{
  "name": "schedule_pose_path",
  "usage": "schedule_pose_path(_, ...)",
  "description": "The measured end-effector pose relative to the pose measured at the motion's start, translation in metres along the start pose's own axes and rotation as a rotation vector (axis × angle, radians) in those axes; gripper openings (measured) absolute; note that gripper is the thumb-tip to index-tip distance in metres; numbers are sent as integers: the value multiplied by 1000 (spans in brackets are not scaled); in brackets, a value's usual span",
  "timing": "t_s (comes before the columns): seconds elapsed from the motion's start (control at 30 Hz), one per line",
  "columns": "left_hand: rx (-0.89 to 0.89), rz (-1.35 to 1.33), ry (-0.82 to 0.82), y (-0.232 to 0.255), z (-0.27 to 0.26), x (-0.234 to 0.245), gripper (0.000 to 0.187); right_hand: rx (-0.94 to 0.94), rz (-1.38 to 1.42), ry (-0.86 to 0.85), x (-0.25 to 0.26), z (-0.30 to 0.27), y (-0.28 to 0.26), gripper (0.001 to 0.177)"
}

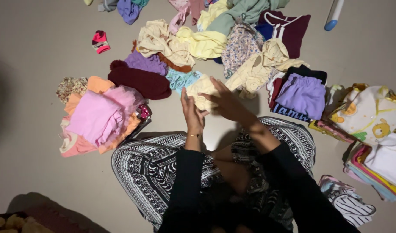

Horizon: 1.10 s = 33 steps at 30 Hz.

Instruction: Folding various baby clothes and sorting them into organized piles on the floor.

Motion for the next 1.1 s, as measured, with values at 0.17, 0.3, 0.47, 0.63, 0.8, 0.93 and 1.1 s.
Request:
schedule_pose_path(0.17, -110, 102, -229, -8, -2, -3, 85, -133, 464, -59, -42, -23, 42, 56)
schedule_pose_path(0.3, 51, 38, -489, -16, -11, -21, 84, -517, 1017, 147, -34, -35, 78, 59)
schedule_pose_path(0.47, 2, 492, -664, -53, -17, -71, 82, -586, 910, -138, 73, -67, 92, 59)
schedule_pose_path(0.63, 481, -195, -541, -140, -41, -149, 76, -746, 888, 51, 174, -134, 106, 53)
schedule_pose_path(0.8, 356, 255, -825, -239, -91, -225, 82, -1131, 584, 909, 245, -252, 120, 48)
schedule_pose_path(0.93, 285, 411, -946, -284, -136, -279, 81, -1356, 556, 1074, 271, -298, 120, 49)
schedule_pose_path(1.1, -274, 634, -1058, -326, -154, -293, 74, -1502, 306, 1048, 220, -368, 172, 48)
Point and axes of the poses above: each hand's wrist, its own z-axis towards the middle knuckle, its own x-axis out of the back of the hand, y = z × x, the point moved 2 cm from there along z, towards the middle knuckle, and after that the axes turned 11 degrees about -z, right-handed, at the moved point
